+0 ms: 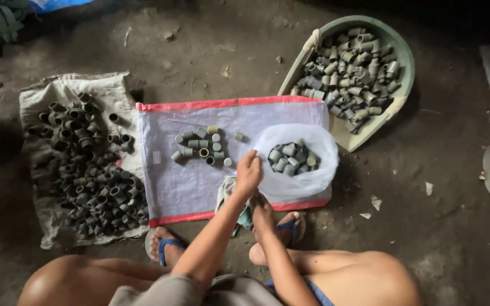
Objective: The person is cleaning small grey pipe fittings with a cloth and sorting them into a plastic bag while sitting on the floor.
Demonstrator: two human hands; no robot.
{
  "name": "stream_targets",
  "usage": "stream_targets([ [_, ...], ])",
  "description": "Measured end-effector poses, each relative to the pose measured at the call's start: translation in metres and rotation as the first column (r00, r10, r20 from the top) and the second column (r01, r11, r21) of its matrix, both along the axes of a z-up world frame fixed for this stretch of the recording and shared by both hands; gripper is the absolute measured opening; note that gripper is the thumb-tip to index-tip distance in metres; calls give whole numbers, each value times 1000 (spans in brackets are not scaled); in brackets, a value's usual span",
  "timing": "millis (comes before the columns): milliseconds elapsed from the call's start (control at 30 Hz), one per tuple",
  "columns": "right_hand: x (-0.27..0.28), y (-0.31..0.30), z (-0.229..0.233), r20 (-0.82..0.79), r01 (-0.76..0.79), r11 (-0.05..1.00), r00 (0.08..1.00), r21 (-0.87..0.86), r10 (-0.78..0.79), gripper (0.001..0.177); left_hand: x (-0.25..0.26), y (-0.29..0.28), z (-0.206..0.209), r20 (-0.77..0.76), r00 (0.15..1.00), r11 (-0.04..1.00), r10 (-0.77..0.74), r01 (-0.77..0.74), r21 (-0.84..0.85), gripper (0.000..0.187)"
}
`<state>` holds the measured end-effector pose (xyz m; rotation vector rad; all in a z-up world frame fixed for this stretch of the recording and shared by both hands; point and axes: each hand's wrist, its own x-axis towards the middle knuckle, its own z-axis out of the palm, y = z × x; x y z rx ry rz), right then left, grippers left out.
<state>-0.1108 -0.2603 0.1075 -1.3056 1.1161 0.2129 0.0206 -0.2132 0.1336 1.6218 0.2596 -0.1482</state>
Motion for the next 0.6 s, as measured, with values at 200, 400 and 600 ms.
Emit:
stream_targets([
  [200, -14, -2, -16, 118, 3, 998, 993, 69, -11, 30, -5, 27, -7, -106, 994, 998, 8, -2, 57, 36],
  [400, -8, 9, 39, 93, 1, 1000, 996, 30, -4, 30, -7, 60, -39, -277, 958, 985, -79, 118, 124, 41],
  [600, -7, 15, 44, 61, -54, 998, 997, 23, 53, 48, 23, 89, -78, -50, 998, 835, -38, 59, 547, 22],
])
